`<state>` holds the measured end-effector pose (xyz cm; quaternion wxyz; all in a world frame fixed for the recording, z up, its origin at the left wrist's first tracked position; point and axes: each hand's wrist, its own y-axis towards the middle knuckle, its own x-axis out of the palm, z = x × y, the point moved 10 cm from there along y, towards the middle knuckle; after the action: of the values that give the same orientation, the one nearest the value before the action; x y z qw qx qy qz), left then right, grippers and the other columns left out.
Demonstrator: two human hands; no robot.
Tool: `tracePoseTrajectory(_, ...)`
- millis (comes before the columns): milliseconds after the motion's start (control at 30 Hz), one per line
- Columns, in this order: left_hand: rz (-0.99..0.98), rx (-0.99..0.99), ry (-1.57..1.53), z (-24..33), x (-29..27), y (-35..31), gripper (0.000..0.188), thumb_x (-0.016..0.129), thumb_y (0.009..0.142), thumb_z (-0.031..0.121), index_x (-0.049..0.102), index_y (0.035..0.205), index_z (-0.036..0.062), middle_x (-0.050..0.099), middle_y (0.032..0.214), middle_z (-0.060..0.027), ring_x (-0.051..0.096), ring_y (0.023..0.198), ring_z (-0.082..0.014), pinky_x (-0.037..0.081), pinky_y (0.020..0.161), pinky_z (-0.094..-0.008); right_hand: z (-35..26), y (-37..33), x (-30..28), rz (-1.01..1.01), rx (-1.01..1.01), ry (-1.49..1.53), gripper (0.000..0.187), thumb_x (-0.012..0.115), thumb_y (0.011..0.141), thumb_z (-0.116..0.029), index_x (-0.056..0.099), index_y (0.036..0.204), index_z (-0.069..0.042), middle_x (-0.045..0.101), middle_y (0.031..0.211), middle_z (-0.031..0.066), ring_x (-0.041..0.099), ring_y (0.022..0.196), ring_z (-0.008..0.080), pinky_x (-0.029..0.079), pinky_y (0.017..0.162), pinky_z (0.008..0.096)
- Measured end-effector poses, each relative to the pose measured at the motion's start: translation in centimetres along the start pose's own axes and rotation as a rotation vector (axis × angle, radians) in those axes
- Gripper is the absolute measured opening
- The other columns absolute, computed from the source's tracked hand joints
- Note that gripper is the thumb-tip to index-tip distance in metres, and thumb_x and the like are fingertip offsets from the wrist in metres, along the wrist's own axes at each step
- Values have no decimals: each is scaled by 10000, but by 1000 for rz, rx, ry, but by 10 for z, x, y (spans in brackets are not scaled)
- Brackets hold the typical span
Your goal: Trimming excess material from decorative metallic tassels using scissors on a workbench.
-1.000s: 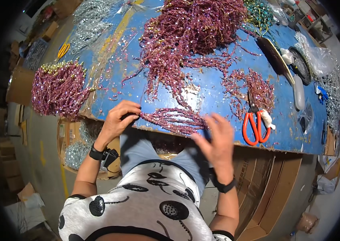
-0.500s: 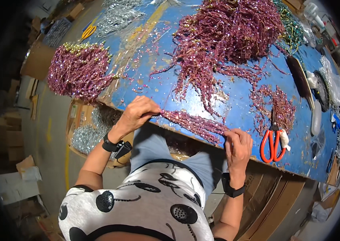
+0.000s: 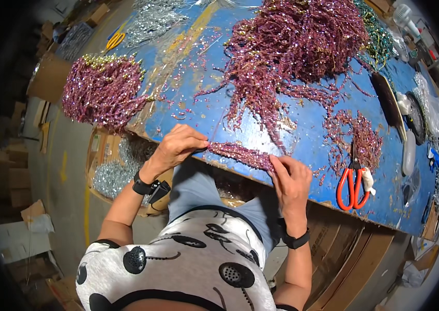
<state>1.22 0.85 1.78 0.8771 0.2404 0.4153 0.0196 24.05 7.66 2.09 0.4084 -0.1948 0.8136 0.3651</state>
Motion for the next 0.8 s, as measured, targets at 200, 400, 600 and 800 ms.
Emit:
tracePoseTrajectory(200, -11, 43, 3, 0, 3, 0, 156, 680, 795, 41, 688, 946, 78, 684, 962, -28, 614, 861, -217, 419, 765, -329, 13, -11, -14, -15, 32, 2, 413, 731, 717, -2, 666, 1110, -110, 624, 961, 55, 567, 890, 242, 401, 824, 376)
tracePoseTrajectory(400, 3, 33, 16, -1, -1, -2, 150, 679, 787, 37, 696, 931, 76, 687, 953, -26, 612, 851, -214, 424, 765, -330, 29, -14, -22, -127, 58, 48, 392, 712, 736, -14, 653, 1118, -80, 618, 1019, 76, 564, 946, 271, 414, 860, 388)
tracePoseTrajectory(600, 0, 18, 26, -1, 0, -1, 147, 666, 796, 33, 698, 931, 81, 685, 958, -26, 610, 860, -214, 426, 763, -331, -9, 20, -22, -116, 67, 239, 425, 732, 765, -138, 616, 1162, -38, 601, 1137, 143, 545, 1073, 326, 410, 945, 399)
tracePoseTrajectory(800, 1, 42, 21, 0, 2, -3, 180, 649, 790, 24, 694, 953, 83, 683, 958, -19, 616, 880, -208, 434, 776, -324, -46, 47, 56, -289, -79, 391, 298, 707, 787, -101, 588, 1053, -39, 557, 939, 125, 551, 875, 316, 455, 769, 398)
